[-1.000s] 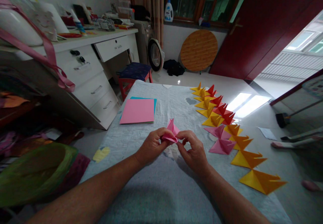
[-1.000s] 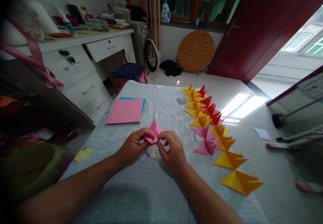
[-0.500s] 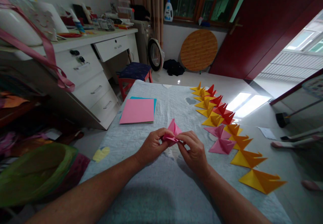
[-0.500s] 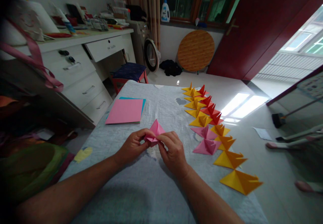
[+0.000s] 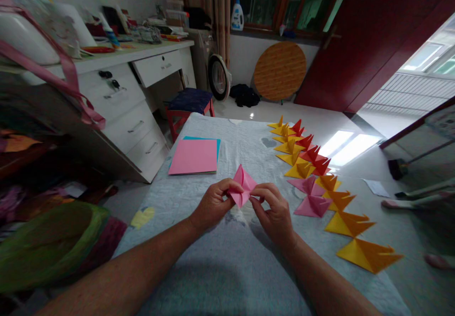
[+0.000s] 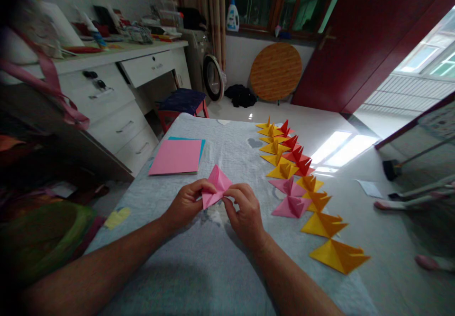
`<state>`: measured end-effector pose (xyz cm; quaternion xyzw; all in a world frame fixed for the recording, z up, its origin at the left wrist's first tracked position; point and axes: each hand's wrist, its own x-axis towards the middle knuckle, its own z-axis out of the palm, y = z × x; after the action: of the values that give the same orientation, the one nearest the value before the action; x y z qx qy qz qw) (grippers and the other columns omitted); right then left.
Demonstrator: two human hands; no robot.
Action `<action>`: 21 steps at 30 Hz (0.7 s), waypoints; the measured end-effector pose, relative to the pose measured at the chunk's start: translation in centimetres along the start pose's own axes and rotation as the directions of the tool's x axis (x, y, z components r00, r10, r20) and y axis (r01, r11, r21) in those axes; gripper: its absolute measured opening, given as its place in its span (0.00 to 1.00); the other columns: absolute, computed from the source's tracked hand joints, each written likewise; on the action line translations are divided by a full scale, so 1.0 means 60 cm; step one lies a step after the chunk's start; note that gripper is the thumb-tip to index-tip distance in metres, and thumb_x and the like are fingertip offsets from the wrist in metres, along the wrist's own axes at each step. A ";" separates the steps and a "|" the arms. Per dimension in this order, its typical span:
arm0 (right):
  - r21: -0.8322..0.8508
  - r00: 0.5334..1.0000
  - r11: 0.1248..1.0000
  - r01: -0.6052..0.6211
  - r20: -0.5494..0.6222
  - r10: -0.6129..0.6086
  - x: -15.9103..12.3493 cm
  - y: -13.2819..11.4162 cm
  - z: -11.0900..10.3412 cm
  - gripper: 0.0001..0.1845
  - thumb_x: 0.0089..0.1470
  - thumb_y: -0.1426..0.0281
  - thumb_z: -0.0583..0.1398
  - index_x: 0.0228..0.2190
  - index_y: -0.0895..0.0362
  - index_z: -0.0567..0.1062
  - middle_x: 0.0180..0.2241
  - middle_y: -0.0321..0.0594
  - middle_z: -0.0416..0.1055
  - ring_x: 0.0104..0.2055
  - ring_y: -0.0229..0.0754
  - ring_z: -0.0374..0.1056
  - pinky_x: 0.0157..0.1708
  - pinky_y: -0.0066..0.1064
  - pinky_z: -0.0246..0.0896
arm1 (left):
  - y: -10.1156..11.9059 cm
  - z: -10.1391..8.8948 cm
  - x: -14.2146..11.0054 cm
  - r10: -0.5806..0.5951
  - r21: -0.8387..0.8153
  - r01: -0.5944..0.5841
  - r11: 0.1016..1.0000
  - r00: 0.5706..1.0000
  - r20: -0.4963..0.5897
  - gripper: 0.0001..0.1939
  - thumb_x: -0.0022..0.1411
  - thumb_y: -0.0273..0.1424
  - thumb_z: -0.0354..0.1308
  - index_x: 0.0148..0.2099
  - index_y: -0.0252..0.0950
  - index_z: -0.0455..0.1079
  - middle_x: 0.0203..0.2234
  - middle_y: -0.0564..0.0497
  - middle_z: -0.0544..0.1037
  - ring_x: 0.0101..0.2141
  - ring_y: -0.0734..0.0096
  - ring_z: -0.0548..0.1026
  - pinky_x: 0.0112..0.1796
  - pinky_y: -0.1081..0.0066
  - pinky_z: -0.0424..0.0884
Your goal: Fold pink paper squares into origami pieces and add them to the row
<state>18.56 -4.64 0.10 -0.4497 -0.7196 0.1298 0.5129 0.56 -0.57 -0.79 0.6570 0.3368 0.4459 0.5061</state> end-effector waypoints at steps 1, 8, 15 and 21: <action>-0.001 1.000 1.000 0.001 -0.001 -0.001 0.000 0.000 0.000 0.07 0.58 0.77 0.60 0.35 0.54 0.75 0.34 0.40 0.71 0.35 0.40 0.68 0.31 0.29 0.66 | 0.001 0.000 0.000 -0.004 -0.003 0.004 1.000 1.000 0.001 0.04 0.59 0.30 0.65 0.36 0.35 0.75 0.31 0.51 0.76 0.34 0.70 0.73 0.38 0.73 0.67; 0.013 1.000 1.000 0.002 0.011 -0.002 -0.001 0.002 0.001 0.09 0.59 0.77 0.59 0.37 0.54 0.77 0.34 0.40 0.70 0.37 0.41 0.68 0.36 0.32 0.66 | 0.005 0.000 0.000 0.043 0.040 -0.044 0.998 0.999 0.024 0.02 0.61 0.29 0.63 0.37 0.36 0.76 0.30 0.51 0.77 0.34 0.70 0.74 0.38 0.72 0.67; 0.080 0.997 0.996 -0.040 0.065 0.035 -0.001 0.006 0.000 0.09 0.58 0.79 0.58 0.37 0.54 0.75 0.36 0.40 0.69 0.37 0.39 0.68 0.36 0.30 0.65 | 0.002 -0.003 0.001 0.110 0.135 -0.116 0.984 0.993 0.048 0.04 0.62 0.30 0.62 0.37 0.36 0.78 0.28 0.52 0.73 0.32 0.72 0.71 0.35 0.73 0.66; 0.161 0.987 0.979 -0.129 0.111 0.112 0.001 0.002 0.003 0.08 0.58 0.78 0.57 0.35 0.54 0.73 0.36 0.39 0.70 0.35 0.38 0.67 0.32 0.28 0.62 | 0.008 -0.001 0.000 0.086 0.140 -0.087 0.986 0.996 0.016 0.08 0.62 0.33 0.63 0.33 0.35 0.76 0.25 0.54 0.71 0.28 0.74 0.68 0.32 0.74 0.63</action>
<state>18.46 -4.44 -0.01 -0.4407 -0.7026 0.2433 0.5028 0.50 -0.66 -0.33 0.7071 0.3360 0.4393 0.4406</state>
